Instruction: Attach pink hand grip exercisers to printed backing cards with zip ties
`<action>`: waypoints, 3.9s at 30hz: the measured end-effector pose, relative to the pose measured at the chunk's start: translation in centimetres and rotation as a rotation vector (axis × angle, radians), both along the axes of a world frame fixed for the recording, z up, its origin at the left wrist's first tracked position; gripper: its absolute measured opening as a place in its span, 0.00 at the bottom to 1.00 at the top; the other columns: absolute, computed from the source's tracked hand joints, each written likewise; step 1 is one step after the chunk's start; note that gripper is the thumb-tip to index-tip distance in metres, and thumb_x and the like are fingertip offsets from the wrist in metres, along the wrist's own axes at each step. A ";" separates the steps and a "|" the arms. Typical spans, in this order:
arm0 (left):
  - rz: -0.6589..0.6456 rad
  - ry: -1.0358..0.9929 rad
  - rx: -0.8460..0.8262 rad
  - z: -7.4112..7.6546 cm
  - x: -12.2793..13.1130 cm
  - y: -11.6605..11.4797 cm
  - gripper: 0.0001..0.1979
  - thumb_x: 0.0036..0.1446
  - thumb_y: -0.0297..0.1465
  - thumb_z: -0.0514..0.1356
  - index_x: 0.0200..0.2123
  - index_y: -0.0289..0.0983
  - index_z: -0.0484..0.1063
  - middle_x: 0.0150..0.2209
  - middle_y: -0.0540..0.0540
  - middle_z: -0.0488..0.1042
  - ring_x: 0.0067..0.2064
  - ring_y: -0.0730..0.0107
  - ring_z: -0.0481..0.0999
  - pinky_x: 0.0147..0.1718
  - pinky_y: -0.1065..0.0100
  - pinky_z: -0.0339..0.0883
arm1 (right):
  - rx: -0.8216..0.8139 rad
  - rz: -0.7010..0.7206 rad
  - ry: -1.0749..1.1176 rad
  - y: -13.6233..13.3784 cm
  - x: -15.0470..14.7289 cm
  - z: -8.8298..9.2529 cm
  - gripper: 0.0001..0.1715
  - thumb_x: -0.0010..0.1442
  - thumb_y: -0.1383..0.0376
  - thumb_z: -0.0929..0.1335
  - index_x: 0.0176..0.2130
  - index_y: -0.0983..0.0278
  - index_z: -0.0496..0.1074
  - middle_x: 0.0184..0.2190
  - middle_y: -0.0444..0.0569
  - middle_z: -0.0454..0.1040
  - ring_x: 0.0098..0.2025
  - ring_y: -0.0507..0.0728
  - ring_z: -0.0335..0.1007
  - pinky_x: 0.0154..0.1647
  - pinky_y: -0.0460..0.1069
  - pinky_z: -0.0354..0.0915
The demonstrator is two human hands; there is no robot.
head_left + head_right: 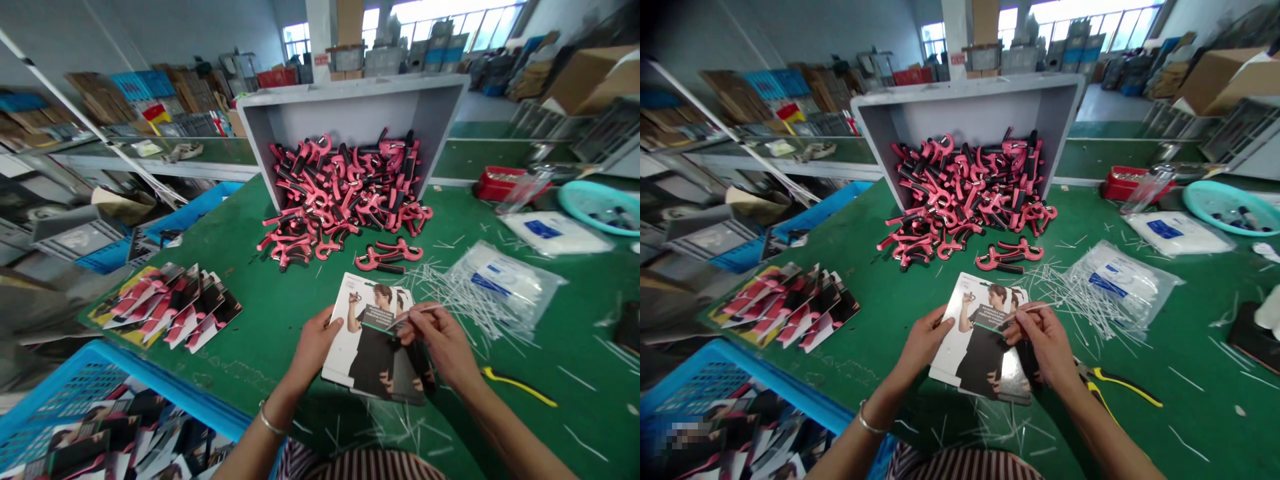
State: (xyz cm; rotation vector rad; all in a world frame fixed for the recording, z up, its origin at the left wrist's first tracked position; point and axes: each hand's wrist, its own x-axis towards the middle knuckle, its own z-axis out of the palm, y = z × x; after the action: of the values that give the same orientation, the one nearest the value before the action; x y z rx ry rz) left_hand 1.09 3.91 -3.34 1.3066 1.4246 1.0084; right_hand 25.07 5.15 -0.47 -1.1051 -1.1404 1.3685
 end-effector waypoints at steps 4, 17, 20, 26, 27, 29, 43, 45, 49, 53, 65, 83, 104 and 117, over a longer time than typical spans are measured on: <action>0.094 0.253 0.138 1.4 -1.1 0.0 0.16 0.57 0.34 0.60 0.48 0.41 0.77 0.40 0.45 0.75 0.39 0.64 0.74 0.41 0.66 0.66 | 0.093 0.005 -0.123 0.4 -2.7 -1.1 0.12 0.66 0.56 0.65 0.41 0.61 0.64 0.32 0.47 0.78 0.28 0.55 0.76 0.31 0.51 0.74; 0.117 -0.572 -0.229 1.3 -1.6 -0.8 0.20 0.55 0.41 0.62 0.46 0.34 0.77 0.45 0.42 0.79 0.41 0.63 0.78 0.36 0.70 0.68 | 0.238 -0.006 -0.396 -1.0 -4.6 -3.7 0.10 0.68 0.57 0.62 0.47 0.58 0.65 0.35 0.49 0.79 0.31 0.58 0.78 0.34 0.54 0.75; 0.172 -0.601 -0.297 0.1 -0.8 -0.9 0.21 0.48 0.39 0.67 0.44 0.36 0.78 0.37 0.45 0.81 0.33 0.67 0.78 0.32 0.71 0.68 | 0.250 -0.014 -0.408 -1.8 -4.4 -3.9 0.12 0.69 0.57 0.61 0.48 0.59 0.66 0.39 0.51 0.79 0.33 0.58 0.79 0.36 0.54 0.75; 0.103 -0.495 -0.334 -1.3 0.6 -1.0 0.20 0.40 0.32 0.70 0.40 0.35 0.78 0.27 0.49 0.78 0.25 0.71 0.73 0.26 0.71 0.64 | 0.281 0.022 -0.484 -3.0 -4.1 -3.9 0.12 0.69 0.58 0.61 0.47 0.59 0.69 0.39 0.50 0.80 0.34 0.58 0.79 0.38 0.54 0.75; 0.097 -0.467 -0.321 -1.3 0.7 -0.9 0.18 0.40 0.32 0.70 0.38 0.34 0.79 0.25 0.49 0.77 0.25 0.72 0.72 0.25 0.71 0.63 | 0.283 0.023 -0.489 -3.1 -4.1 -3.9 0.12 0.68 0.59 0.61 0.46 0.60 0.69 0.39 0.50 0.80 0.34 0.58 0.79 0.38 0.54 0.75; 0.094 -0.429 -0.305 -1.4 0.8 -0.7 0.14 0.39 0.32 0.69 0.33 0.33 0.79 0.24 0.49 0.76 0.25 0.71 0.71 0.25 0.71 0.62 | 0.285 0.019 -0.489 -3.3 -4.0 -3.7 0.12 0.68 0.59 0.61 0.46 0.60 0.70 0.39 0.50 0.80 0.32 0.57 0.79 0.37 0.54 0.75; 0.013 -0.308 -0.266 -0.9 0.7 -1.7 0.09 0.43 0.32 0.66 0.29 0.33 0.74 0.24 0.51 0.73 0.24 0.73 0.68 0.26 0.72 0.61 | 0.366 0.066 -0.504 -4.2 -3.6 -4.0 0.12 0.68 0.63 0.61 0.46 0.59 0.72 0.41 0.50 0.80 0.38 0.58 0.80 0.38 0.53 0.76; -0.019 -0.271 -0.258 -0.3 0.6 -1.8 0.08 0.43 0.30 0.66 0.29 0.33 0.74 0.24 0.51 0.73 0.24 0.73 0.67 0.26 0.73 0.61 | 0.425 0.087 -0.521 -4.1 -3.7 -4.1 0.11 0.67 0.64 0.63 0.47 0.59 0.72 0.41 0.50 0.80 0.42 0.58 0.78 0.43 0.54 0.74; -0.116 -0.073 -0.160 1.0 -0.2 -2.0 0.04 0.45 0.28 0.64 0.27 0.34 0.75 0.27 0.49 0.75 0.29 0.70 0.70 0.30 0.71 0.64 | 0.497 0.158 -0.466 -3.5 -4.3 -4.0 0.08 0.66 0.65 0.65 0.45 0.59 0.73 0.42 0.49 0.78 0.45 0.58 0.74 0.50 0.55 0.68; -0.201 0.225 -0.021 2.1 -0.7 -2.6 0.05 0.51 0.29 0.61 0.30 0.35 0.77 0.32 0.46 0.78 0.33 0.64 0.74 0.35 0.68 0.66 | 0.262 0.190 -0.324 -2.7 -4.7 -3.6 0.08 0.65 0.62 0.66 0.39 0.60 0.75 0.39 0.47 0.77 0.43 0.57 0.73 0.48 0.52 0.67; -0.531 0.377 -0.020 7.5 -2.5 -6.7 0.24 0.62 0.24 0.53 0.60 0.43 0.65 0.59 0.42 0.68 0.59 0.58 0.67 0.59 0.55 0.61 | -0.012 0.274 -0.110 -2.0 -3.9 -4.2 0.11 0.64 0.59 0.67 0.43 0.60 0.76 0.36 0.45 0.77 0.36 0.54 0.72 0.39 0.48 0.67; -0.434 0.356 0.339 3.1 -1.9 -6.7 0.16 0.62 0.25 0.55 0.50 0.39 0.76 0.54 0.40 0.73 0.54 0.57 0.73 0.52 0.60 0.68 | 0.081 0.261 -0.150 -2.5 -4.0 -3.6 0.12 0.66 0.58 0.65 0.45 0.59 0.75 0.38 0.46 0.77 0.39 0.55 0.73 0.44 0.50 0.67; -0.378 0.462 0.420 1.6 -0.4 -3.6 0.08 0.54 0.21 0.57 0.32 0.34 0.76 0.32 0.44 0.78 0.35 0.63 0.76 0.41 0.64 0.72 | 0.445 0.322 -0.453 -2.2 -5.4 -2.2 0.08 0.66 0.67 0.62 0.41 0.60 0.71 0.38 0.48 0.72 0.43 0.57 0.69 0.46 0.52 0.63; 0.092 -0.114 -0.056 2.2 -1.2 -5.2 0.20 0.59 0.39 0.57 0.52 0.37 0.70 0.46 0.42 0.78 0.46 0.58 0.76 0.44 0.65 0.69 | 0.516 0.453 -0.528 -2.1 -5.6 -1.6 0.08 0.68 0.64 0.63 0.43 0.60 0.72 0.41 0.50 0.72 0.45 0.58 0.67 0.49 0.54 0.65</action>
State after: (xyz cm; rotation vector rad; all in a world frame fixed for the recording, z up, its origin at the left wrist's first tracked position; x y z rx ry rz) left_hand -0.08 -1.33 -1.10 1.1338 1.4266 1.0791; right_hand 19.46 3.01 -2.05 -0.8685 -2.0928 1.0196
